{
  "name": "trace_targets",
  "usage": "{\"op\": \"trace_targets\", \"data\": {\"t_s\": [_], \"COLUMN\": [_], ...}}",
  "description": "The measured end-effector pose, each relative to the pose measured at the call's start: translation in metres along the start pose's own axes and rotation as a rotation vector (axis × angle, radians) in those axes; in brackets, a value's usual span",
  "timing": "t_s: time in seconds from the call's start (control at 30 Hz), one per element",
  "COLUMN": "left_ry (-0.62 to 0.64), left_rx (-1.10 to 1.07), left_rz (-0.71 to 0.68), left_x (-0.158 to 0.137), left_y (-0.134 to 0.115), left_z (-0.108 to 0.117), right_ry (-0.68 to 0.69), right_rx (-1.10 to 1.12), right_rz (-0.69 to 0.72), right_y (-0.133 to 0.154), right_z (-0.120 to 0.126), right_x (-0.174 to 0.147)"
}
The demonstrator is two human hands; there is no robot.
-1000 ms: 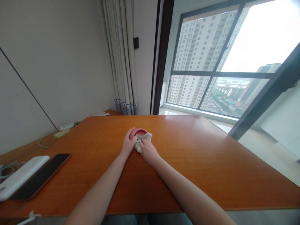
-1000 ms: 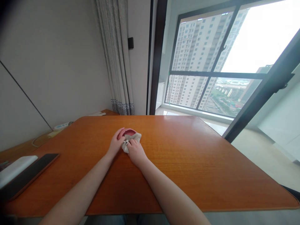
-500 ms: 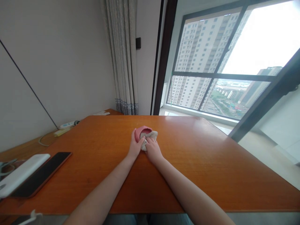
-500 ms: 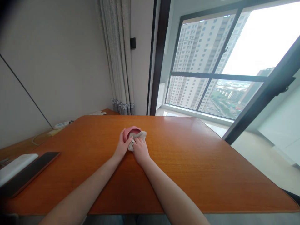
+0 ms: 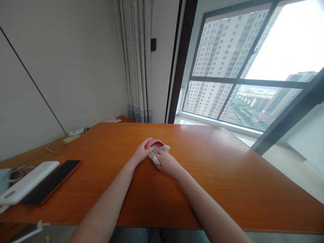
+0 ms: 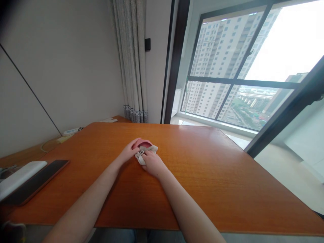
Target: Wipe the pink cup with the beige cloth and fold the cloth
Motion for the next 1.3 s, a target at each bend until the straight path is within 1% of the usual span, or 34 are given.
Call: {"op": "trace_targets", "data": {"t_s": [0.07,0.17,0.27,0.33,0.43,0.5,0.57,0.6,0.67,0.73,0.8,0.87,0.93,1.0,1.07,1.17,1.23,1.3], "left_ry": [0.022,0.030,-0.003,-0.042,-0.152,-0.193,-0.209,-0.227,-0.268,-0.286,-0.293,-0.274,-0.215,-0.165,-0.164,-0.147,-0.189,-0.257], "left_rx": [-0.020,-0.077,-0.125,-0.183,-0.376,-0.514,-0.593,-0.598,-0.554,-0.446,-0.300,-0.168,-0.100,-0.108,-0.202,-0.345,-0.313,-0.244], "left_rz": [0.014,0.052,0.085,0.137,0.208,0.198,0.192,0.203,0.223,0.194,0.144,0.109,0.097,0.100,0.105,0.073,0.056,0.050], "left_x": [0.001,0.002,0.003,0.000,-0.010,-0.017,-0.023,-0.025,-0.025,-0.021,-0.014,-0.009,-0.005,-0.005,-0.008,-0.015,-0.020,-0.023], "left_y": [0.002,0.006,0.006,0.007,0.009,0.007,0.006,0.009,0.014,0.014,0.010,0.005,0.001,-0.003,-0.005,-0.012,-0.016,-0.017], "left_z": [0.000,0.003,0.007,0.005,-0.009,-0.024,-0.037,-0.040,-0.036,-0.023,-0.005,0.009,0.014,0.010,0.002,-0.018,-0.024,-0.021], "right_ry": [-0.005,-0.049,-0.102,-0.107,-0.141,-0.191,-0.216,-0.216,-0.206,-0.193,-0.179,-0.166,-0.162,-0.167,-0.186,-0.236,-0.254,-0.246], "right_rx": [-0.049,-0.128,-0.158,-0.158,-0.163,-0.164,-0.157,-0.150,-0.125,-0.094,-0.089,-0.126,-0.168,-0.184,-0.171,-0.109,-0.067,-0.047], "right_rz": [0.019,0.054,0.092,0.096,-0.002,-0.072,-0.076,-0.057,-0.019,0.005,0.037,0.091,0.134,0.133,0.070,-0.034,-0.027,0.017], "right_y": [0.001,0.004,0.007,0.005,-0.008,-0.017,-0.019,-0.017,-0.013,-0.009,-0.005,0.001,0.005,0.003,-0.005,-0.018,-0.019,-0.014], "right_z": [0.000,0.005,0.012,0.013,0.015,0.017,0.018,0.018,0.017,0.018,0.018,0.016,0.014,0.012,0.012,0.016,0.018,0.018], "right_x": [-0.001,-0.001,0.000,0.001,0.003,0.002,0.001,0.001,0.001,0.002,0.002,0.002,0.000,0.000,0.000,0.000,-0.001,-0.001]}}
Point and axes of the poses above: each hand's wrist, its own x-axis towards the middle knuckle, its own z-axis out of the back of the hand, y = z × x, the point moved 9 cm from there along x, towards the middle knuckle, and after that the axes turned 1 degree about -x, right-handed, at the moved point
